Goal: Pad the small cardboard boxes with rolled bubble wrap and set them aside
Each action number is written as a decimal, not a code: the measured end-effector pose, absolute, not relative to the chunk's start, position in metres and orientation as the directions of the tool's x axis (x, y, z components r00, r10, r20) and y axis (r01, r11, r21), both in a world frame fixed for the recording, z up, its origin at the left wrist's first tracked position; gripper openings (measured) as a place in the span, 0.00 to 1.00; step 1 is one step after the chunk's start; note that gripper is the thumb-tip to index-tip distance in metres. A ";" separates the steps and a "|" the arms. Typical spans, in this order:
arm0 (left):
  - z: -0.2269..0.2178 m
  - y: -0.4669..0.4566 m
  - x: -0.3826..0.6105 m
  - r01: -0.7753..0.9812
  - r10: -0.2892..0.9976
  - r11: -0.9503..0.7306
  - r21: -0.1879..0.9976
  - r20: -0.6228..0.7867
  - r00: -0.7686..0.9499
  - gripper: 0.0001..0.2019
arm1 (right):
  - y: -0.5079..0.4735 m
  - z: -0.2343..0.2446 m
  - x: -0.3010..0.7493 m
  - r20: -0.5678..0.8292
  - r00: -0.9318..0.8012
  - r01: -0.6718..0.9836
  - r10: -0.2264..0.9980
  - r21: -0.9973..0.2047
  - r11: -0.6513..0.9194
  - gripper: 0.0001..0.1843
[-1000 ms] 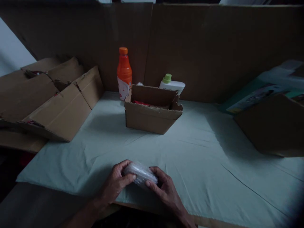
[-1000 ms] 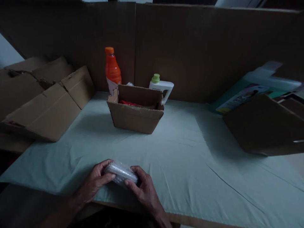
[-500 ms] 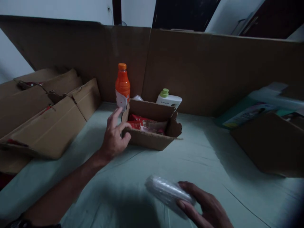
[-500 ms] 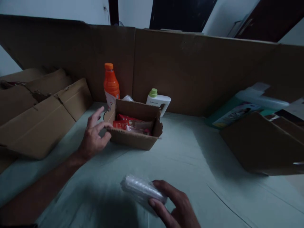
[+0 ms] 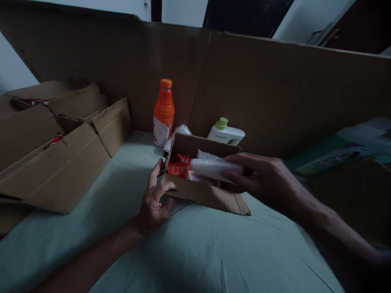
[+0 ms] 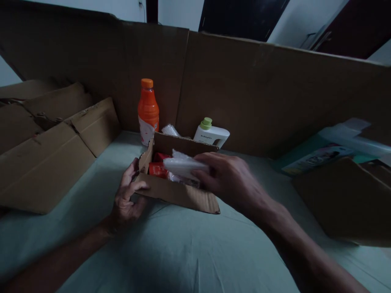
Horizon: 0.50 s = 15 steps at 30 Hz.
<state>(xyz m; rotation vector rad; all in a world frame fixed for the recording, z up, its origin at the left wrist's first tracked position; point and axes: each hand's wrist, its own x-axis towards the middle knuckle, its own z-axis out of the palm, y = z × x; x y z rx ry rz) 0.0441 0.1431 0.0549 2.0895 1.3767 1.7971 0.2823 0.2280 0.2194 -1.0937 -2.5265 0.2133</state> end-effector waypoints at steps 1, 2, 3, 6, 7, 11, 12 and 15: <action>0.054 0.143 0.044 0.563 0.639 -0.608 0.560 0.766 -0.071 0.09 | 0.235 0.217 0.271 0.210 -0.646 0.684 0.733 -0.266 0.679 0.14; 0.054 0.144 0.043 0.560 0.639 -0.613 0.557 0.766 -0.063 0.09 | 0.242 0.214 0.260 0.140 -0.660 0.701 0.738 -0.238 0.672 0.15; 0.054 0.144 0.043 0.562 0.640 -0.614 0.554 0.766 -0.056 0.09 | 0.247 0.211 0.249 0.076 -0.673 0.711 0.736 -0.206 0.672 0.15; 0.055 0.144 0.043 0.579 0.636 -0.611 0.539 0.771 -0.046 0.08 | 0.261 0.204 0.212 -0.116 -0.739 0.674 0.664 -0.133 0.727 0.14; 0.056 0.144 0.043 0.586 0.632 -0.609 0.534 0.774 -0.049 0.08 | 0.265 0.202 0.199 -0.168 -0.760 0.648 0.628 -0.116 0.753 0.13; 0.058 0.144 0.044 0.592 0.639 -0.600 0.538 0.767 -0.050 0.07 | 0.276 0.188 0.160 -0.308 -0.768 0.597 0.561 -0.028 0.802 0.14; 0.058 0.144 0.044 0.588 0.645 -0.600 0.543 0.763 -0.047 0.07 | 0.277 0.184 0.155 -0.331 -0.762 0.596 0.557 -0.021 0.802 0.15; 0.058 0.143 0.043 0.578 0.651 -0.604 0.548 0.758 -0.039 0.07 | 0.277 0.175 0.154 -0.357 -0.754 0.616 0.551 -0.094 0.782 0.15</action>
